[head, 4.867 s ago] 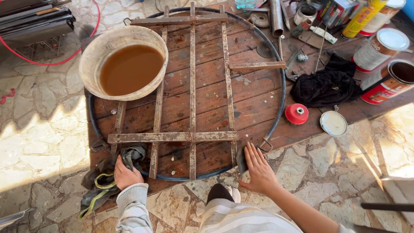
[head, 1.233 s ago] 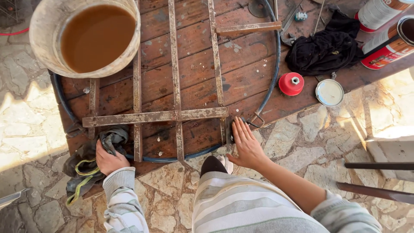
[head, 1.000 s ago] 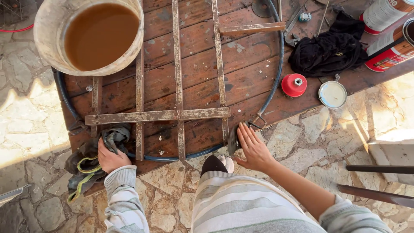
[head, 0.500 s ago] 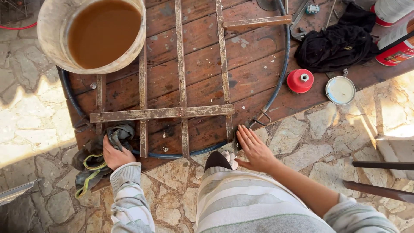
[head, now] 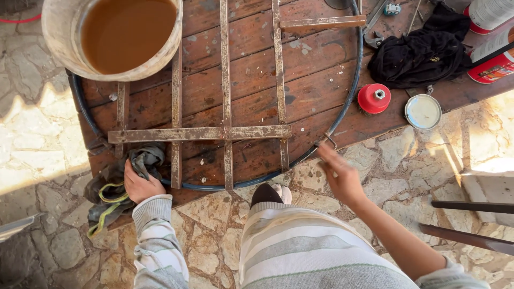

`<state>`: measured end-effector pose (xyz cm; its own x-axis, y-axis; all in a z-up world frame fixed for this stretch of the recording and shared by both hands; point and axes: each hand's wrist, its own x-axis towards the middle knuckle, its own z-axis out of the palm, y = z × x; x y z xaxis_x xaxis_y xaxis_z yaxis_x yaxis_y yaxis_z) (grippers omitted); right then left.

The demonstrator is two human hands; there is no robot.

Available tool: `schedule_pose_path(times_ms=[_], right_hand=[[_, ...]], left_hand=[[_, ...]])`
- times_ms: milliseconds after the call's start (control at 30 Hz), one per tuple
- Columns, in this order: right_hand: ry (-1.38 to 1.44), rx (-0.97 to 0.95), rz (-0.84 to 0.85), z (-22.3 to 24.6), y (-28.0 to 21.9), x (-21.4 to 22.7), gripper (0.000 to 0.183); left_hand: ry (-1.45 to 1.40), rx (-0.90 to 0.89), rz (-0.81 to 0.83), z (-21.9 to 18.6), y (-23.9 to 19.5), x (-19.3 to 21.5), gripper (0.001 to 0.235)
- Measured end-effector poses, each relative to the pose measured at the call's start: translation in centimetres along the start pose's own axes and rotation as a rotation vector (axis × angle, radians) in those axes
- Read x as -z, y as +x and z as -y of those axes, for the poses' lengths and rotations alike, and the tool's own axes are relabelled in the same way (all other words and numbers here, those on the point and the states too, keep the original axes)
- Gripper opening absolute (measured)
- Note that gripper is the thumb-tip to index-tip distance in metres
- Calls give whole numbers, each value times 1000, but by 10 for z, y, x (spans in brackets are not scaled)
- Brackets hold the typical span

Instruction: Sanding a circular metal frame with a sanding block and water

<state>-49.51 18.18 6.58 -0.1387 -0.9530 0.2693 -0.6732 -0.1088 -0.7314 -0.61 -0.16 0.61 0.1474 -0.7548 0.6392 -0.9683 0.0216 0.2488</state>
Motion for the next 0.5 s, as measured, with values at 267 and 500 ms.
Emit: schedule_pose_path(times_ms=[267,500], right_hand=[[1109,-796,-526,3,19,38,6],[1484,-879,-356,7,17,49,46]], left_hand=[[13,-4,29,5,0,-1,35],[17,-17,-11,8,-3,-7,37]])
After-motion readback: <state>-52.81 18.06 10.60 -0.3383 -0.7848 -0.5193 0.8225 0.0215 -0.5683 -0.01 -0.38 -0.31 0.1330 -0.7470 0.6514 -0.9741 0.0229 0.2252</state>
